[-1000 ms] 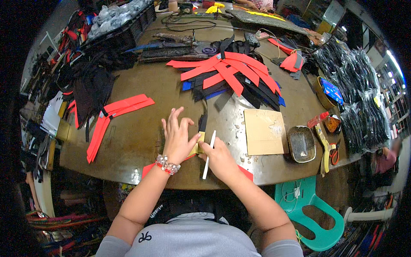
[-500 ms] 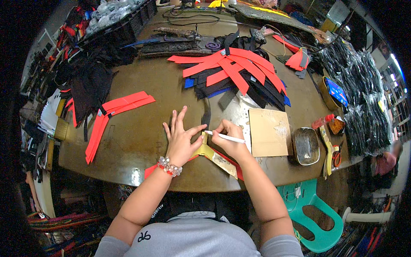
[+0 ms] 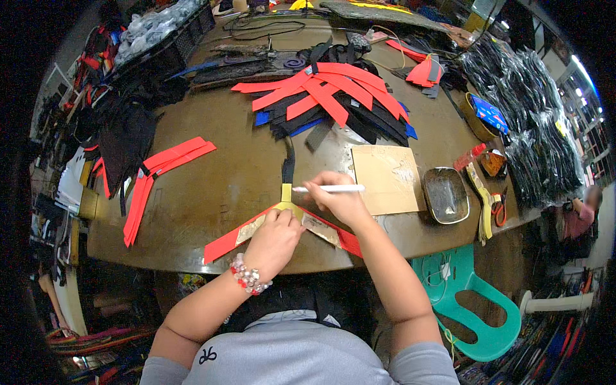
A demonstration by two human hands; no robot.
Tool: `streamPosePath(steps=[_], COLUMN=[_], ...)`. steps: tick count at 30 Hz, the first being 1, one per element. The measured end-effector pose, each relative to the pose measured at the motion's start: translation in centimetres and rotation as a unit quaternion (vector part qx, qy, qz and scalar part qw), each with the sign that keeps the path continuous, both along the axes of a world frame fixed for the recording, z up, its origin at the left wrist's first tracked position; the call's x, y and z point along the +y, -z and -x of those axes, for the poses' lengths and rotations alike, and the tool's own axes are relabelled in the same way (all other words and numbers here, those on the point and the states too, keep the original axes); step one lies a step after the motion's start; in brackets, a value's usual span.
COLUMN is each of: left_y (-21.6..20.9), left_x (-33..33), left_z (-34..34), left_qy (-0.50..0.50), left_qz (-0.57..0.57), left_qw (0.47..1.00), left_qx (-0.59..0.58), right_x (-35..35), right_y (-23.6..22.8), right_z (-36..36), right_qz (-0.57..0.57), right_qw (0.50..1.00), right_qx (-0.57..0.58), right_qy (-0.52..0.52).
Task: The person assembles red and black fabric strips by attaching small black pieces to the red strips and then uses a white marker to draw lines on the assembled pieces. The person handles the fabric strips one at a time and places the marked pieces on the table.
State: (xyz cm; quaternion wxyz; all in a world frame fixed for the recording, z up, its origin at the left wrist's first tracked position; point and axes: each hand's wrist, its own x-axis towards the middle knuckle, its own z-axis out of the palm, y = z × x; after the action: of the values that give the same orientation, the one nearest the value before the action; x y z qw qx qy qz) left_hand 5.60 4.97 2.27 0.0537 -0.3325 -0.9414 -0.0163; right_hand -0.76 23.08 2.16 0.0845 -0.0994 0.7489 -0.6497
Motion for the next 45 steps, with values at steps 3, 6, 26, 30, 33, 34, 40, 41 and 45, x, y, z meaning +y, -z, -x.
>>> streamPosePath(steps=[3,6,26,30,33,34,40,41,45], left_y=[0.4,0.3,-0.5,-0.2,0.3,0.5,2.1,2.7,4.7], left_x=[2.1,3.5,-7.5,-8.4,-6.5,-5.9,-4.3,-4.4,-4.6], left_z=[-0.1,-0.1,-1.0,-3.1,-4.2,-4.7,-7.3,-7.5,-8.1], left_qy=[-0.044,-0.085,-0.096,-0.118,-0.135,-0.135,-0.145,-0.140,-0.124], left_qz=[0.020,0.025,-0.255,-0.169,-0.078,-0.016,-0.128,-0.150,-0.288], left_qw=[0.999,0.996,0.959,0.978,0.985,0.990,0.980,0.978,0.942], left_qx=[0.001,0.026,-0.072,-0.036,-0.074,-0.035,-0.042,-0.045,-0.117], right_x=[3.3,4.1,-6.6,-5.9,-6.4,-7.0,-13.4,-14.3,-15.9], right_y=[-0.4,1.7,4.4,2.5,0.0,-0.5,-0.9,-0.9,-1.1], right_z=[-5.0,-8.2,-4.9,-4.3,-3.4,-3.4,-4.1,-4.1,-5.8], right_qz=[-0.122,-0.171,-0.262,-0.264,-0.063,-0.114,-0.200,-0.195,-0.287], right_qw=[0.989,0.969,0.920,0.928,0.977,0.972,0.972,0.974,0.941], right_qx=[-0.013,0.041,0.257,0.232,-0.033,0.067,0.105,0.100,0.174], right_qy=[0.078,0.172,0.136,0.127,0.201,0.196,0.064,0.062,0.038])
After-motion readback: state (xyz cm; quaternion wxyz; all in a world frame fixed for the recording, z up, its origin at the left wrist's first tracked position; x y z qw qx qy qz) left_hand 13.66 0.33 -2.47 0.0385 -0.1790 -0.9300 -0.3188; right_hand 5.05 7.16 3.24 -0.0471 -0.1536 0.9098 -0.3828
